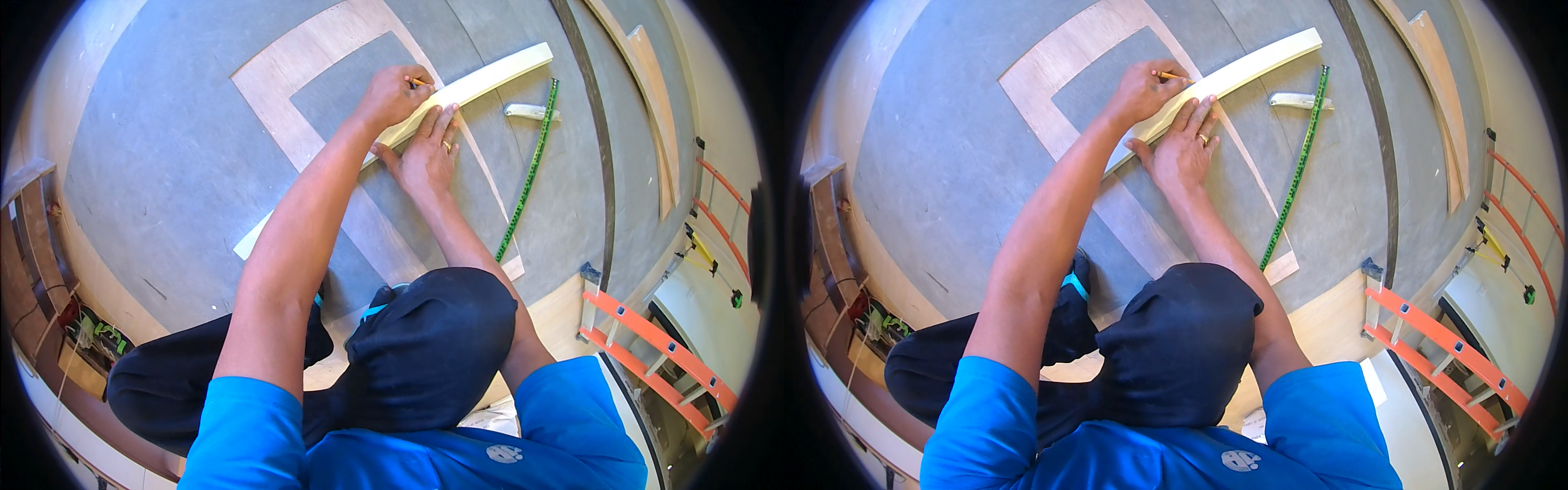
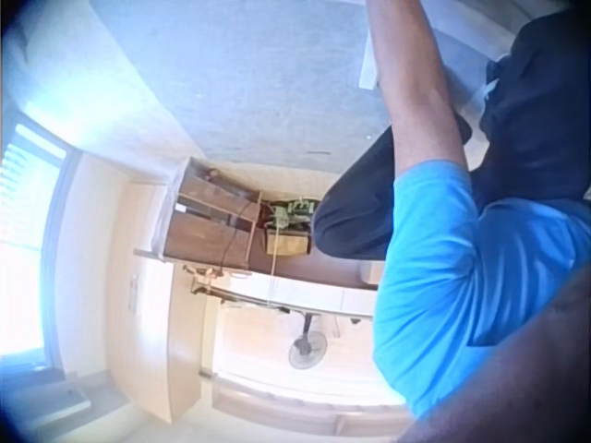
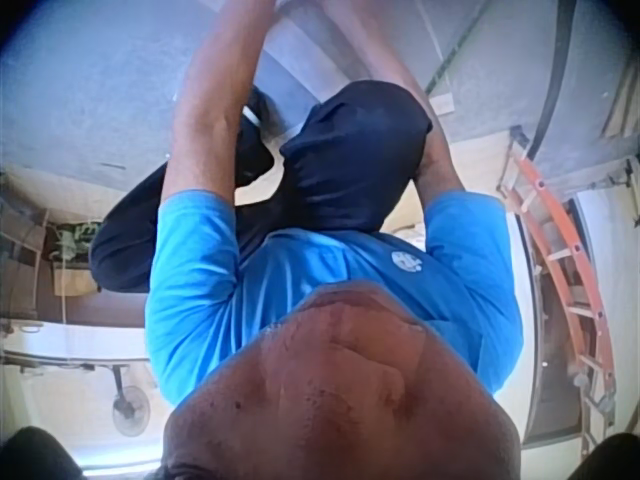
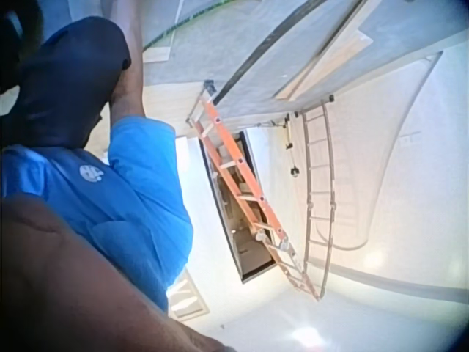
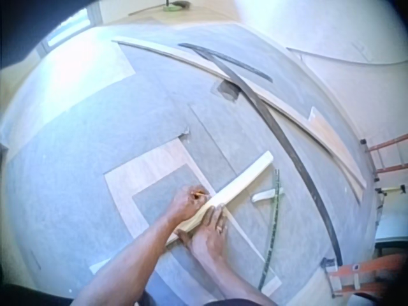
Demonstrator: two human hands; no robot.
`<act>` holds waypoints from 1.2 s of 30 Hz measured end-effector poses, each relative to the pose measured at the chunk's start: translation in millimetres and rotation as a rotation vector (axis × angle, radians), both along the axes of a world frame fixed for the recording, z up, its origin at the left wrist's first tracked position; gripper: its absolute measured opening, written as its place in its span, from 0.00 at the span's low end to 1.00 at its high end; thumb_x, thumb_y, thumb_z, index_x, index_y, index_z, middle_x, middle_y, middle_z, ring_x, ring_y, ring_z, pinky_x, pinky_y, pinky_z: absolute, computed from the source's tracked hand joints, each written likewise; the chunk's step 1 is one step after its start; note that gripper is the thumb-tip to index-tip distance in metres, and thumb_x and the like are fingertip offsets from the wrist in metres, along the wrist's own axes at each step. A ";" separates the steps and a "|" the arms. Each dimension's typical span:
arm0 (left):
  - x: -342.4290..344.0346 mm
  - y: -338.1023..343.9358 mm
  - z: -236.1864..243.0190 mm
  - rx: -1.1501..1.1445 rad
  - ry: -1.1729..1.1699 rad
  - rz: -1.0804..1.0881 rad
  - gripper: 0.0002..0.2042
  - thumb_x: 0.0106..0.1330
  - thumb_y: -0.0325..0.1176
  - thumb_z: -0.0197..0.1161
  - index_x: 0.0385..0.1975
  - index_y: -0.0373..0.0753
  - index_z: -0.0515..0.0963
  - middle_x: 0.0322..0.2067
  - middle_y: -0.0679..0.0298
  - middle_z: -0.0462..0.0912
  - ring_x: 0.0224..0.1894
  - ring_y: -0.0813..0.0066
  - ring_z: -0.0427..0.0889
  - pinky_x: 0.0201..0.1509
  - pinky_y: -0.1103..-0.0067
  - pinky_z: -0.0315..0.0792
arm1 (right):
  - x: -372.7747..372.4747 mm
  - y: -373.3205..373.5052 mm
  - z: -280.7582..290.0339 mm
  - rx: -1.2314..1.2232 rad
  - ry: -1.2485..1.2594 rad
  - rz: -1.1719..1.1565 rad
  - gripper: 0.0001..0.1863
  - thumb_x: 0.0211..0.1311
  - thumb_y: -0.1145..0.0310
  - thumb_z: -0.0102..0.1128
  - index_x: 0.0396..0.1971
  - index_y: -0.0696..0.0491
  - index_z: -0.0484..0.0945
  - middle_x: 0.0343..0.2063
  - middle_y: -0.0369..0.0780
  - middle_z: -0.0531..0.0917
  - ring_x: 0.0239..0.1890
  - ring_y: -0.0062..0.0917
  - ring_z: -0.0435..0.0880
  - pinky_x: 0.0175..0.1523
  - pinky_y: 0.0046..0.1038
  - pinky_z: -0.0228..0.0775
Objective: The person measures and marks a laminate sheet on the floor using a tape measure, pencil, and straight edge. They then hold the sheet up to a curved wall section to check fit and alignment before returning to the floor to continue marking.
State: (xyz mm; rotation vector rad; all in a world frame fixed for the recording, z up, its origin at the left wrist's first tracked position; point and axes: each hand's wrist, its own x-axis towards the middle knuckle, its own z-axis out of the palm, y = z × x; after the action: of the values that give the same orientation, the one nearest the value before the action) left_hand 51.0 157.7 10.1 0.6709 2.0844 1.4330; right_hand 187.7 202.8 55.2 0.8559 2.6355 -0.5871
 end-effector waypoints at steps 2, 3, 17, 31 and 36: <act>-4.4 2.9 -0.2 -0.024 0.080 -0.036 0.11 0.65 0.38 0.67 0.40 0.39 0.88 0.34 0.54 0.90 0.36 0.59 0.87 0.42 0.69 0.78 | 0.6 -0.6 -1.2 0.017 0.005 0.006 0.73 0.52 0.31 0.73 0.76 0.73 0.43 0.78 0.66 0.39 0.80 0.63 0.47 0.76 0.62 0.53; -6.0 1.9 0.7 -0.040 0.118 -0.056 0.12 0.64 0.39 0.66 0.40 0.39 0.88 0.34 0.53 0.89 0.35 0.57 0.87 0.42 0.69 0.78 | 1.6 -1.7 -3.4 0.039 0.008 0.008 0.73 0.52 0.30 0.73 0.76 0.73 0.43 0.78 0.65 0.39 0.80 0.63 0.47 0.76 0.61 0.53; -16.7 -193.2 60.3 -0.382 -0.119 -0.105 0.12 0.68 0.38 0.59 0.31 0.34 0.79 0.28 0.52 0.80 0.36 0.58 0.81 0.47 0.69 0.76 | 1.4 -0.6 -4.3 0.071 -0.024 -0.014 0.73 0.53 0.29 0.70 0.78 0.69 0.42 0.80 0.62 0.38 0.81 0.58 0.48 0.77 0.60 0.52; -59.2 -156.7 76.2 -0.444 0.618 -0.329 0.21 0.59 0.35 0.73 0.51 0.40 0.77 0.47 0.54 0.80 0.52 0.51 0.81 0.58 0.62 0.75 | 169.1 98.5 9.2 0.171 0.321 -0.324 0.48 0.58 0.51 0.77 0.73 0.57 0.64 0.74 0.58 0.60 0.75 0.53 0.64 0.75 0.48 0.60; -179.0 -107.8 104.4 -0.550 0.913 -0.395 0.17 0.63 0.30 0.68 0.52 0.39 0.79 0.53 0.51 0.79 0.57 0.46 0.79 0.59 0.59 0.75 | 247.7 129.1 -19.3 0.222 0.154 -0.517 0.41 0.60 0.54 0.75 0.69 0.56 0.70 0.63 0.52 0.75 0.66 0.48 0.74 0.69 0.47 0.67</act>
State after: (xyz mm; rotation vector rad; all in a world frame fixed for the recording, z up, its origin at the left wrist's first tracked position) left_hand -128.1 49.9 114.5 1.5647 2.5952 0.2732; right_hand 435.3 331.9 36.0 1.6454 2.6467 -0.4971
